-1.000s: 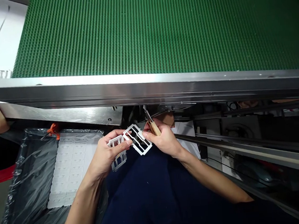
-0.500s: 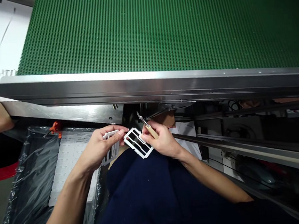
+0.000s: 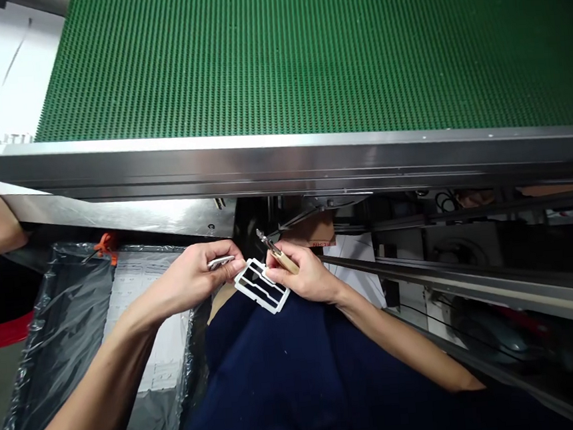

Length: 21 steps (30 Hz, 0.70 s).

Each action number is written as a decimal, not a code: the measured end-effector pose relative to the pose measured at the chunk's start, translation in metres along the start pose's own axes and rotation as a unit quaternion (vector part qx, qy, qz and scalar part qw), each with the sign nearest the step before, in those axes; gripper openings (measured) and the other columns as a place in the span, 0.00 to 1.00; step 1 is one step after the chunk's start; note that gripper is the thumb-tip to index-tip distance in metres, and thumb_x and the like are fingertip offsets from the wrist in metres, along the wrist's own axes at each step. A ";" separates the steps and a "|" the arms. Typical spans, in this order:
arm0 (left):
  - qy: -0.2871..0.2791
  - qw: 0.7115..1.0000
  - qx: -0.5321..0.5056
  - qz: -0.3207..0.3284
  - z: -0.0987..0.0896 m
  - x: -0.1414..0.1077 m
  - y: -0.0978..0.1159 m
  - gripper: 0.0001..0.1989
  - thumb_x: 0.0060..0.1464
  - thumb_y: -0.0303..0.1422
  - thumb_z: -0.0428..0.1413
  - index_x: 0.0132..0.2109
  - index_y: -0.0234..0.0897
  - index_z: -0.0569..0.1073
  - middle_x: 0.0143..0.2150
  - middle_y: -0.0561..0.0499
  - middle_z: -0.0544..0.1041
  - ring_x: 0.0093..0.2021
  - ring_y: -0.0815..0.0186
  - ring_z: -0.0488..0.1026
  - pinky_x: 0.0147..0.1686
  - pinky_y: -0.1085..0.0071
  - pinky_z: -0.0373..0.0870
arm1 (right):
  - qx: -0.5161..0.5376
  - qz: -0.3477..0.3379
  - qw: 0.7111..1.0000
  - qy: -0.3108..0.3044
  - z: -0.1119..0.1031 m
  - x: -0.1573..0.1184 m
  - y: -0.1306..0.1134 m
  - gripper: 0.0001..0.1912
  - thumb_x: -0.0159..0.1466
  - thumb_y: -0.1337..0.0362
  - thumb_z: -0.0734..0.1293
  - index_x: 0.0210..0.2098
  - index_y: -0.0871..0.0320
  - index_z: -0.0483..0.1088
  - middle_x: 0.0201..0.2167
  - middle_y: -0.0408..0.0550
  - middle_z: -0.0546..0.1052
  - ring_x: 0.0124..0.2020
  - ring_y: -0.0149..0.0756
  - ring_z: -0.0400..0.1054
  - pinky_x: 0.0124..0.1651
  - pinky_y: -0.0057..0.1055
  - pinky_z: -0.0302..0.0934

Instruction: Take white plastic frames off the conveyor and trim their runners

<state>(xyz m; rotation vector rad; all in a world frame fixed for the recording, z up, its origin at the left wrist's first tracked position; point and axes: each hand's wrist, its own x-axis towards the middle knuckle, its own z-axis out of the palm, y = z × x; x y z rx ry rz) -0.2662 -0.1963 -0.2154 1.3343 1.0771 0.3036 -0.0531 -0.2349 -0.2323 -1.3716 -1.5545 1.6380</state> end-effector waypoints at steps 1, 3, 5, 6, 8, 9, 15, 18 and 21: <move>0.000 1.000 0.007 0.016 0.000 -0.001 0.001 0.07 0.50 0.37 0.56 0.30 0.38 0.74 0.28 0.51 0.72 0.29 0.64 0.66 0.28 0.75 0.61 | 0.023 -0.002 1.000 -0.018 0.001 0.001 0.003 0.07 0.56 0.63 0.65 0.30 0.58 0.62 0.26 0.39 0.65 0.26 0.26 0.58 0.30 0.24 0.54; 0.000 0.999 -0.002 0.046 0.002 -0.002 0.003 0.08 0.52 0.37 0.55 0.33 0.38 0.75 0.35 0.48 0.75 0.36 0.60 0.70 0.36 0.72 0.65 | 0.076 -0.001 0.996 -0.050 0.004 0.002 0.009 0.09 0.56 0.61 0.66 0.31 0.58 0.62 0.26 0.39 0.64 0.26 0.26 0.57 0.30 0.24 0.54; -0.007 0.998 -0.033 0.058 0.006 -0.004 0.005 0.09 0.52 0.38 0.55 0.33 0.38 0.75 0.40 0.45 0.75 0.41 0.56 0.70 0.41 0.68 0.65 | 0.126 0.003 0.989 -0.073 0.008 0.002 0.016 0.13 0.55 0.58 0.68 0.31 0.58 0.61 0.26 0.39 0.63 0.26 0.26 0.56 0.31 0.25 0.55; -0.015 0.997 -0.048 0.056 0.007 -0.005 0.005 0.09 0.52 0.38 0.55 0.32 0.38 0.75 0.40 0.45 0.76 0.40 0.55 0.71 0.41 0.67 0.66 | 0.146 0.005 0.986 -0.079 0.011 0.001 0.019 0.14 0.55 0.57 0.68 0.32 0.58 0.61 0.26 0.39 0.63 0.26 0.26 0.56 0.31 0.25 0.55; -0.038 0.996 -0.061 0.048 0.010 -0.008 0.004 0.09 0.52 0.38 0.55 0.31 0.38 0.74 0.36 0.45 0.76 0.37 0.56 0.71 0.39 0.66 0.66 | 0.167 0.008 0.982 -0.092 0.017 -0.001 0.024 0.15 0.55 0.55 0.68 0.32 0.59 0.61 0.26 0.40 0.62 0.27 0.26 0.56 0.31 0.25 0.56; -0.049 0.996 -0.061 0.046 0.011 -0.010 0.004 0.08 0.52 0.37 0.55 0.32 0.37 0.74 0.35 0.46 0.76 0.36 0.56 0.71 0.37 0.66 0.67 | 0.163 0.008 0.981 -0.101 0.018 -0.003 0.025 0.15 0.55 0.55 0.67 0.32 0.59 0.61 0.26 0.40 0.63 0.27 0.27 0.57 0.31 0.25 0.56; -0.079 0.996 -0.017 0.036 0.012 -0.018 0.004 0.09 0.55 0.38 0.52 0.32 0.38 0.72 0.32 0.49 0.75 0.34 0.60 0.70 0.34 0.70 0.64 | -0.071 -0.027 0.991 -0.112 -0.005 -0.013 0.006 0.12 0.58 0.58 0.65 0.38 0.58 0.65 0.32 0.43 0.69 0.31 0.29 0.62 0.35 0.27 0.57; -0.091 0.995 0.013 0.032 0.011 -0.018 0.007 0.10 0.55 0.38 0.52 0.30 0.38 0.71 0.29 0.51 0.72 0.30 0.63 0.67 0.30 0.72 0.61 | -0.239 -0.071 0.963 -0.098 -0.031 -0.015 -0.016 0.09 0.58 0.62 0.64 0.37 0.57 0.65 0.32 0.43 0.70 0.31 0.30 0.62 0.36 0.27 0.56; -0.101 0.994 0.031 0.039 0.012 -0.016 0.010 0.09 0.55 0.36 0.51 0.29 0.38 0.70 0.27 0.52 0.70 0.28 0.65 0.64 0.28 0.72 0.59 | -0.359 -0.073 0.921 -0.133 -0.052 -0.017 -0.036 0.05 0.57 0.66 0.63 0.35 0.57 0.65 0.29 0.44 0.70 0.29 0.30 0.61 0.32 0.27 0.53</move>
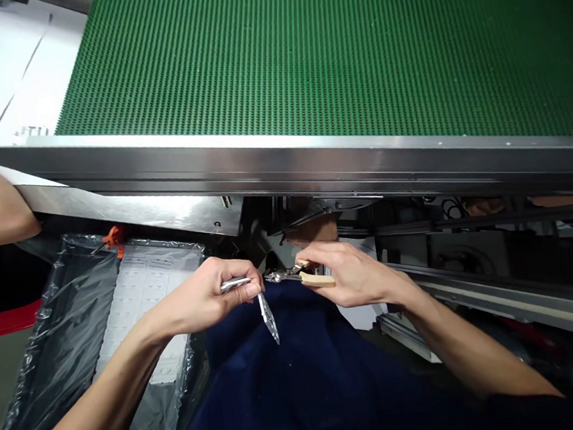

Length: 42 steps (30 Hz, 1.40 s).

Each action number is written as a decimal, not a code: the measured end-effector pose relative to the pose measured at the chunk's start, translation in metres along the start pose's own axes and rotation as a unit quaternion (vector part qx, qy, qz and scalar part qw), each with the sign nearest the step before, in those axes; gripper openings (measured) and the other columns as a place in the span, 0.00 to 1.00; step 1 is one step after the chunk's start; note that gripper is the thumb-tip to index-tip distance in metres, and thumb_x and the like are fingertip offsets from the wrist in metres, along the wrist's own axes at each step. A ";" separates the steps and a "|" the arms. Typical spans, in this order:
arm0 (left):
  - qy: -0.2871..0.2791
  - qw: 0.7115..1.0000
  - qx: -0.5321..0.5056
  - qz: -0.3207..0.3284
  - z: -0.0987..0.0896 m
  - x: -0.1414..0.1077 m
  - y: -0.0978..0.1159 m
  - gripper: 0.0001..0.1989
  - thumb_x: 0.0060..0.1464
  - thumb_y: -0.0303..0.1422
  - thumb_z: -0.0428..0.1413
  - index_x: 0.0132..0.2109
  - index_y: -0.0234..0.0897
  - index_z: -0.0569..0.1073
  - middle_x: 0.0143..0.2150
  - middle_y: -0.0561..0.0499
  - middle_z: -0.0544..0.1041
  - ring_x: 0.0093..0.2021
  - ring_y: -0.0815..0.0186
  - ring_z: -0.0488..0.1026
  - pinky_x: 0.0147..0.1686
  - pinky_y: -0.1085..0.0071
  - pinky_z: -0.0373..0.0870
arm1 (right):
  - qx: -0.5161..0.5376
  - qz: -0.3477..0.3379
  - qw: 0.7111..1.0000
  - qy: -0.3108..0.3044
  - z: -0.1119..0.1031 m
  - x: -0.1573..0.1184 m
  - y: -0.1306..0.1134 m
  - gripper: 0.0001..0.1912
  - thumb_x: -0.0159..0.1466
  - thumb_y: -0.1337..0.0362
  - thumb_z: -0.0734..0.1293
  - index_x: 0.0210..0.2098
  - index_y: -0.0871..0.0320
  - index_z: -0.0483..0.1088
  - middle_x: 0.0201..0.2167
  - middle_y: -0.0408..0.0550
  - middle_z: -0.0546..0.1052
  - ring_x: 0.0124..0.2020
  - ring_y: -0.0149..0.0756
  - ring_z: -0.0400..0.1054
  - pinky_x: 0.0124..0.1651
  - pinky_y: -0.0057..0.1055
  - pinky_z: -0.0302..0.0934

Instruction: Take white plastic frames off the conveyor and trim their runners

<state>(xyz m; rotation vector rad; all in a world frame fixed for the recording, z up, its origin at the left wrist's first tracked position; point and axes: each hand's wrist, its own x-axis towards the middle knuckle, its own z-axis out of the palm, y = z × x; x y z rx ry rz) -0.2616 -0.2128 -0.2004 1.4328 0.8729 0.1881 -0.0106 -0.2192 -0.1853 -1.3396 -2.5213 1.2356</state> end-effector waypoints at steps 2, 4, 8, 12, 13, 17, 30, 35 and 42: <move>-0.002 1.000 0.009 0.004 0.001 0.002 0.002 0.10 0.55 0.36 0.50 0.29 0.38 0.69 0.26 0.53 0.70 0.27 0.65 0.63 0.27 0.72 0.57 | -0.055 0.001 0.998 -0.031 -0.010 -0.002 -0.002 0.06 0.56 0.66 0.63 0.35 0.57 0.65 0.28 0.44 0.69 0.28 0.31 0.60 0.29 0.27 0.50; -0.004 1.000 0.019 0.007 0.003 0.005 0.004 0.11 0.56 0.36 0.49 0.28 0.38 0.67 0.26 0.53 0.69 0.27 0.66 0.62 0.26 0.72 0.56 | -0.099 -0.005 0.994 -0.051 -0.015 -0.002 -0.005 0.08 0.54 0.67 0.63 0.35 0.57 0.65 0.28 0.44 0.68 0.27 0.31 0.59 0.27 0.27 0.47; -0.009 0.999 0.037 0.012 0.006 0.007 0.005 0.11 0.57 0.35 0.48 0.29 0.37 0.67 0.25 0.54 0.67 0.26 0.67 0.61 0.26 0.72 0.55 | -0.156 -0.024 0.984 -0.077 -0.018 0.003 -0.008 0.08 0.51 0.67 0.63 0.33 0.57 0.64 0.26 0.44 0.67 0.25 0.31 0.57 0.25 0.28 0.44; -0.015 0.999 0.044 0.011 0.005 0.008 0.005 0.11 0.57 0.35 0.48 0.29 0.37 0.67 0.25 0.55 0.65 0.26 0.68 0.59 0.26 0.73 0.55 | -0.189 -0.033 0.976 -0.102 -0.027 0.007 -0.013 0.06 0.52 0.67 0.62 0.32 0.57 0.63 0.26 0.44 0.67 0.24 0.30 0.55 0.25 0.28 0.44; -0.018 0.999 0.045 0.009 0.004 0.008 0.006 0.10 0.57 0.34 0.48 0.29 0.36 0.66 0.24 0.56 0.65 0.26 0.69 0.59 0.26 0.73 0.55 | -0.195 -0.035 0.974 -0.109 -0.030 0.007 -0.014 0.06 0.53 0.66 0.61 0.32 0.58 0.63 0.26 0.44 0.66 0.24 0.30 0.55 0.25 0.28 0.44; -0.026 0.998 0.051 0.003 0.004 0.009 0.007 0.09 0.57 0.32 0.48 0.29 0.36 0.66 0.24 0.57 0.63 0.26 0.70 0.58 0.26 0.74 0.55 | -0.212 -0.034 0.968 -0.130 -0.037 0.008 -0.017 0.04 0.54 0.66 0.60 0.31 0.58 0.62 0.26 0.43 0.66 0.23 0.29 0.53 0.24 0.27 0.43; -0.031 0.998 0.056 0.003 0.005 0.012 0.010 0.09 0.57 0.32 0.48 0.29 0.37 0.65 0.24 0.59 0.61 0.25 0.71 0.56 0.25 0.74 0.54 | -0.204 -0.044 0.970 -0.129 -0.036 0.005 -0.013 0.05 0.52 0.66 0.60 0.30 0.58 0.61 0.25 0.42 0.66 0.23 0.29 0.54 0.23 0.27 0.43; -0.037 0.997 0.068 0.009 0.005 0.012 0.010 0.09 0.57 0.32 0.48 0.29 0.37 0.65 0.24 0.58 0.62 0.25 0.71 0.56 0.25 0.74 0.54 | -0.232 -0.048 0.961 -0.141 -0.038 0.008 -0.018 0.04 0.52 0.67 0.60 0.29 0.57 0.61 0.24 0.43 0.65 0.22 0.29 0.54 0.23 0.27 0.42; -0.037 0.997 0.062 -0.003 0.007 0.014 0.009 0.10 0.57 0.33 0.48 0.28 0.36 0.64 0.24 0.58 0.61 0.25 0.71 0.56 0.25 0.74 0.54 | -0.276 -0.053 0.947 -0.154 -0.047 0.014 -0.027 0.06 0.51 0.69 0.59 0.29 0.59 0.63 0.24 0.45 0.67 0.20 0.29 0.57 0.23 0.28 0.39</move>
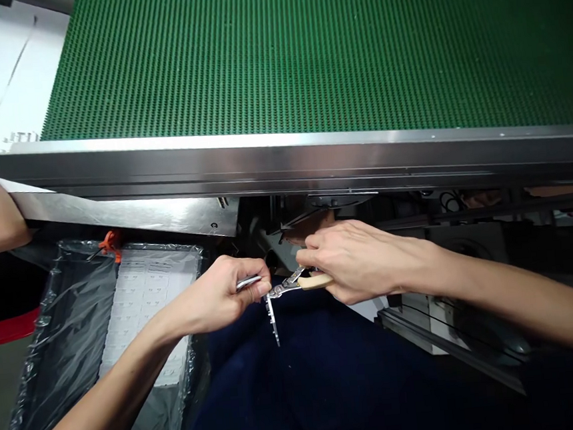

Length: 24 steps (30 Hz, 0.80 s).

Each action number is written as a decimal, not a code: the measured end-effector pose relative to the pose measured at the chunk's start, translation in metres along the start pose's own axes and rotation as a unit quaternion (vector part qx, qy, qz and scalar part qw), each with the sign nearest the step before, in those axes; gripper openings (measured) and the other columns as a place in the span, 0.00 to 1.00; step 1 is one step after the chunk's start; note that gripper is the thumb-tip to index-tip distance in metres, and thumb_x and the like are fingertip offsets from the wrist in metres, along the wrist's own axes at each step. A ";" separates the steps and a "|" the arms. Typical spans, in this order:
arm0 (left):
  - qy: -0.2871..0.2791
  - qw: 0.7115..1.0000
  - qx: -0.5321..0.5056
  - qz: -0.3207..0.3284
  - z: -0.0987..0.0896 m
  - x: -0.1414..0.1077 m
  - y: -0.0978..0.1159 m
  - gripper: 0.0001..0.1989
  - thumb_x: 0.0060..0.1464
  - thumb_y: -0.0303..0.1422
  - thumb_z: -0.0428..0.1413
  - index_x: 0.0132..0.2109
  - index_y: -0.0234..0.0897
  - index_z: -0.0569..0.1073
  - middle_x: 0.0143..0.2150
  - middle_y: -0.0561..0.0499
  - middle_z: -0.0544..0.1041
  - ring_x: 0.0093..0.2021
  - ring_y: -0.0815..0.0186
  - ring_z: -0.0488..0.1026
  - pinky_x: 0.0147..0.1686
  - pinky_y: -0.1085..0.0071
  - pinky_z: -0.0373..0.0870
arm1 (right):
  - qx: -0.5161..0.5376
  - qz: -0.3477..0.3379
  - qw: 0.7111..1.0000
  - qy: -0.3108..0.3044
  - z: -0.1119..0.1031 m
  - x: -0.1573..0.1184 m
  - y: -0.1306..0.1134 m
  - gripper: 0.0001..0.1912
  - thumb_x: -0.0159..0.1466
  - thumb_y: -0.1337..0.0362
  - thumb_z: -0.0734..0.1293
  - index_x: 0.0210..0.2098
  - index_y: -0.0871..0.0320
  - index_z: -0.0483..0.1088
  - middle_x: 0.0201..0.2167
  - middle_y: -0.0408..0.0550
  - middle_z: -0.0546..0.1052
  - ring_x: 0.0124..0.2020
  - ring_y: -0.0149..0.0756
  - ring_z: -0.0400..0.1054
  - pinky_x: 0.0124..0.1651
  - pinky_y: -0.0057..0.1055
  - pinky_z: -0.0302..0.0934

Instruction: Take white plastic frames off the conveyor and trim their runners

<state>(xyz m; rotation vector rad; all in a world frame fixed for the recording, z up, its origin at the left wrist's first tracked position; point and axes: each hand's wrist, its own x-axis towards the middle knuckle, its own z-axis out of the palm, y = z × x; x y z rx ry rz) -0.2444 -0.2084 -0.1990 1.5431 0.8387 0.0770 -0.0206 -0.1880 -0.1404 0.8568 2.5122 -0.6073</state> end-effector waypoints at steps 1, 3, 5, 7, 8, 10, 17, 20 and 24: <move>-0.001 1.000 -0.002 -0.003 0.000 0.000 0.000 0.10 0.57 0.33 0.48 0.28 0.36 0.64 0.24 0.58 0.61 0.25 0.71 0.56 0.25 0.74 0.53 | -0.002 -0.003 1.000 0.000 -0.001 0.001 0.000 0.05 0.52 0.69 0.59 0.29 0.59 0.64 0.23 0.45 0.67 0.20 0.29 0.56 0.23 0.28 0.38; -0.004 1.000 -0.010 -0.006 0.001 0.001 0.000 0.10 0.57 0.34 0.48 0.28 0.36 0.65 0.24 0.58 0.61 0.25 0.71 0.55 0.25 0.74 0.53 | -0.002 -0.010 1.000 0.000 -0.002 0.002 0.000 0.05 0.53 0.68 0.58 0.28 0.59 0.65 0.21 0.45 0.67 0.18 0.28 0.55 0.22 0.28 0.37; -0.004 1.000 -0.019 -0.007 0.002 0.001 0.001 0.10 0.57 0.33 0.49 0.28 0.36 0.64 0.24 0.58 0.61 0.25 0.71 0.55 0.25 0.74 0.53 | 0.004 -0.014 1.000 -0.001 -0.002 0.004 0.000 0.05 0.54 0.68 0.58 0.27 0.59 0.65 0.20 0.44 0.66 0.17 0.27 0.53 0.22 0.28 0.36; 0.000 0.999 -0.031 -0.015 0.002 0.000 0.002 0.10 0.57 0.33 0.49 0.27 0.36 0.64 0.23 0.58 0.60 0.25 0.72 0.54 0.24 0.74 0.52 | 0.018 -0.013 1.000 -0.001 0.000 0.005 0.002 0.04 0.53 0.69 0.59 0.26 0.58 0.65 0.19 0.43 0.66 0.16 0.27 0.51 0.22 0.28 0.36; 0.004 0.999 -0.037 -0.019 0.002 0.000 0.002 0.11 0.57 0.34 0.49 0.27 0.36 0.64 0.23 0.58 0.59 0.24 0.72 0.54 0.24 0.75 0.52 | 0.030 -0.009 1.000 0.001 0.002 0.005 0.003 0.04 0.53 0.69 0.59 0.26 0.58 0.64 0.18 0.42 0.65 0.15 0.26 0.49 0.21 0.28 0.36; 0.014 0.998 -0.049 -0.026 0.002 -0.001 0.001 0.11 0.57 0.35 0.50 0.28 0.36 0.65 0.22 0.59 0.59 0.23 0.72 0.54 0.23 0.75 0.51 | 0.072 0.003 0.997 0.004 0.007 0.003 0.007 0.02 0.51 0.69 0.60 0.25 0.58 0.63 0.17 0.40 0.64 0.15 0.26 0.48 0.21 0.27 0.36; 0.066 0.989 -0.127 -0.027 0.003 0.000 -0.012 0.12 0.56 0.38 0.50 0.30 0.35 0.68 0.25 0.54 0.68 0.27 0.69 0.63 0.27 0.73 0.59 | 0.399 0.091 0.909 0.082 0.058 0.006 0.008 0.07 0.57 0.61 0.63 0.29 0.59 0.63 0.24 0.40 0.67 0.23 0.25 0.58 0.26 0.24 0.50; 0.073 0.981 -0.178 -0.009 0.005 0.001 -0.015 0.11 0.55 0.38 0.51 0.31 0.35 0.69 0.28 0.51 0.71 0.31 0.65 0.67 0.32 0.70 0.63 | 0.608 0.039 0.783 0.121 0.093 0.026 -0.015 0.13 0.57 0.58 0.66 0.35 0.59 0.61 0.33 0.44 0.69 0.32 0.28 0.63 0.34 0.25 0.58; 0.065 0.967 -0.246 0.003 0.007 0.004 -0.019 0.09 0.55 0.36 0.52 0.32 0.35 0.70 0.31 0.48 0.74 0.32 0.63 0.70 0.35 0.68 0.66 | 0.732 0.006 0.660 0.168 0.123 0.048 -0.046 0.17 0.55 0.56 0.68 0.35 0.59 0.60 0.33 0.43 0.67 0.31 0.28 0.62 0.35 0.27 0.59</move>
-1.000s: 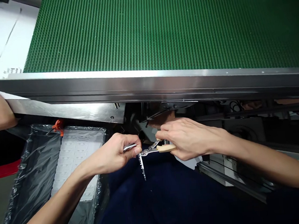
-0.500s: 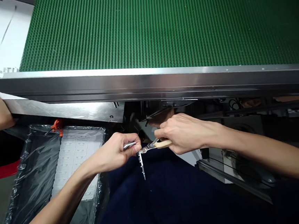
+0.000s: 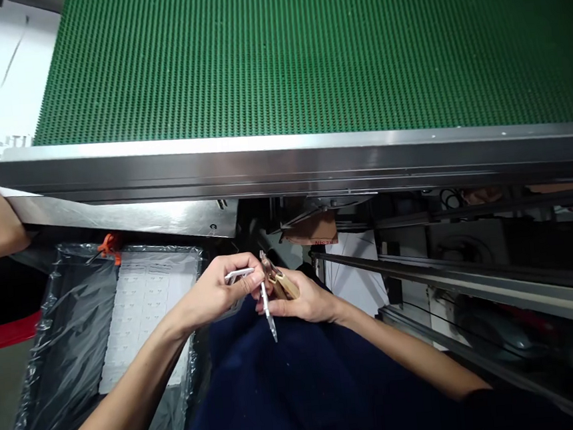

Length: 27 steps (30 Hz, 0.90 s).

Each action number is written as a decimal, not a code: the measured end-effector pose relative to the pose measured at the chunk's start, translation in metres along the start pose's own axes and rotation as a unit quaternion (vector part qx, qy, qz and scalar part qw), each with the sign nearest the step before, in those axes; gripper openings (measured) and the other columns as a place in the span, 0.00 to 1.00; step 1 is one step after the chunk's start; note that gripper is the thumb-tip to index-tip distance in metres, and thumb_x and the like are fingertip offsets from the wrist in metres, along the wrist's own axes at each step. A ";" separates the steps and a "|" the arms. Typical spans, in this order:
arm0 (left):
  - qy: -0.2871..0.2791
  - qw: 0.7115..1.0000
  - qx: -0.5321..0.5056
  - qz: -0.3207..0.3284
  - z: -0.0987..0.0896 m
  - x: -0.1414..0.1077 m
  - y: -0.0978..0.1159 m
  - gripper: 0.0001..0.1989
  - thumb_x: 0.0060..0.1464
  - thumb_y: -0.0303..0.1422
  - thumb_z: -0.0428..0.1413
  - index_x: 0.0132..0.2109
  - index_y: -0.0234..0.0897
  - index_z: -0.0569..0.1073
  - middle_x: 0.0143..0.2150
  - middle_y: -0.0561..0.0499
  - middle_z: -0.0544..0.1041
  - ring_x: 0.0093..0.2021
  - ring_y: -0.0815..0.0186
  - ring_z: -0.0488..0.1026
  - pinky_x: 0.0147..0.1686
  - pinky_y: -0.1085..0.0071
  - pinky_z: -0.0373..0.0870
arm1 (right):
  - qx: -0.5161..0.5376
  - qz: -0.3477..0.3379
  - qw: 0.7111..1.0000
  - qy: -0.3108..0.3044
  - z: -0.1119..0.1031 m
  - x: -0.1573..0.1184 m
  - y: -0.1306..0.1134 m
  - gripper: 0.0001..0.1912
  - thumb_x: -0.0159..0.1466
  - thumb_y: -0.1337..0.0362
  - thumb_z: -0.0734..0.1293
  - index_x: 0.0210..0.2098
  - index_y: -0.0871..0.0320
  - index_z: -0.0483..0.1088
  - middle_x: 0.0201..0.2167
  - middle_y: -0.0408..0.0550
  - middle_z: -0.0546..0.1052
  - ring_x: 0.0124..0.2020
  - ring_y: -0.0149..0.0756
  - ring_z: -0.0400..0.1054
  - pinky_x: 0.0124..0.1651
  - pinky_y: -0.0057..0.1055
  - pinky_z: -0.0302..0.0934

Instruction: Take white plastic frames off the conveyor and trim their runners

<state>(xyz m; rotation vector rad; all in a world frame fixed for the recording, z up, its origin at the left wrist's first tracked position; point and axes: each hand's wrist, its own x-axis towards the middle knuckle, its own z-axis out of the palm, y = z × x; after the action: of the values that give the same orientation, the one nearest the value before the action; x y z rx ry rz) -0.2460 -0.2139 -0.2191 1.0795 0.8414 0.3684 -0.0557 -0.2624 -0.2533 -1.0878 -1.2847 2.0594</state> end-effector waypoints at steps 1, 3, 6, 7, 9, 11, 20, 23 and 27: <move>0.012 1.000 -0.012 -0.003 0.000 0.002 -0.002 0.08 0.55 0.36 0.52 0.33 0.35 0.71 0.32 0.48 0.74 0.33 0.63 0.70 0.36 0.68 0.66 | 0.012 -0.002 1.000 0.018 0.004 0.000 0.003 0.17 0.55 0.56 0.69 0.35 0.58 0.60 0.30 0.42 0.67 0.30 0.28 0.61 0.34 0.27 0.58; 0.064 0.997 -0.028 -0.024 -0.002 0.006 -0.009 0.09 0.53 0.34 0.55 0.41 0.37 0.71 0.37 0.47 0.75 0.34 0.63 0.71 0.36 0.68 0.67 | 0.009 -0.002 0.998 0.067 0.005 -0.003 0.002 0.15 0.56 0.57 0.68 0.33 0.58 0.59 0.26 0.40 0.66 0.27 0.27 0.60 0.31 0.26 0.56; 0.162 0.985 -0.004 -0.052 -0.003 0.013 -0.022 0.25 0.46 0.30 0.60 0.53 0.41 0.66 0.48 0.47 0.73 0.43 0.61 0.70 0.37 0.71 0.66 | -0.038 -0.004 0.988 0.151 0.001 -0.008 -0.006 0.12 0.57 0.59 0.67 0.32 0.57 0.60 0.24 0.38 0.65 0.25 0.26 0.59 0.30 0.25 0.55; 0.171 0.984 -0.012 -0.056 -0.002 0.014 -0.026 0.27 0.45 0.30 0.60 0.54 0.41 0.66 0.50 0.47 0.72 0.46 0.60 0.69 0.38 0.72 0.66 | -0.053 -0.007 0.983 0.175 -0.001 -0.010 -0.009 0.12 0.56 0.60 0.68 0.31 0.57 0.60 0.24 0.38 0.65 0.25 0.26 0.59 0.30 0.25 0.54; 0.155 0.980 -0.101 -0.069 0.003 0.015 -0.032 0.22 0.48 0.35 0.59 0.52 0.39 0.69 0.50 0.45 0.73 0.45 0.61 0.70 0.38 0.72 0.67 | -0.068 -0.015 0.975 0.211 0.000 -0.010 -0.013 0.12 0.57 0.59 0.67 0.31 0.57 0.60 0.23 0.38 0.65 0.25 0.26 0.58 0.30 0.25 0.55; 0.117 0.960 -0.241 -0.080 0.009 0.014 -0.035 0.21 0.53 0.44 0.55 0.51 0.37 0.71 0.46 0.44 0.75 0.39 0.62 0.73 0.37 0.71 0.68 | -0.064 -0.024 0.968 0.240 0.005 -0.008 -0.014 0.12 0.58 0.58 0.66 0.31 0.57 0.59 0.23 0.39 0.65 0.25 0.27 0.59 0.31 0.26 0.56; 0.124 0.901 -0.412 -0.047 0.022 0.014 -0.035 0.24 0.51 0.50 0.53 0.43 0.34 0.74 0.35 0.45 0.78 0.33 0.62 0.75 0.31 0.72 0.72 | -0.161 -0.039 0.962 0.219 0.007 -0.012 -0.037 0.11 0.61 0.57 0.63 0.36 0.57 0.62 0.30 0.42 0.69 0.28 0.27 0.63 0.33 0.25 0.59; 0.129 0.900 -0.412 -0.056 0.021 0.011 -0.031 0.25 0.52 0.52 0.51 0.40 0.34 0.74 0.33 0.46 0.78 0.31 0.65 0.74 0.28 0.76 0.71 | -0.336 -0.056 0.915 0.215 -0.013 -0.017 -0.049 0.12 0.60 0.59 0.63 0.41 0.58 0.64 0.34 0.44 0.71 0.33 0.30 0.65 0.39 0.26 0.59; 0.141 0.912 -0.379 -0.074 0.025 0.008 -0.023 0.22 0.53 0.50 0.50 0.41 0.35 0.72 0.30 0.48 0.77 0.24 0.67 0.73 0.19 0.77 0.68 | -0.522 -0.035 0.838 0.158 -0.036 -0.021 -0.060 0.14 0.59 0.62 0.62 0.44 0.58 0.66 0.38 0.48 0.72 0.39 0.35 0.66 0.44 0.29 0.57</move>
<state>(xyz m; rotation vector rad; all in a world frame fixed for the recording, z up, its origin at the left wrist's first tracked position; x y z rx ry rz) -0.2249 -0.2342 -0.2374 0.2370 0.9135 0.6635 -0.0156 -0.2322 -0.2002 -1.6609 -2.2591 0.9311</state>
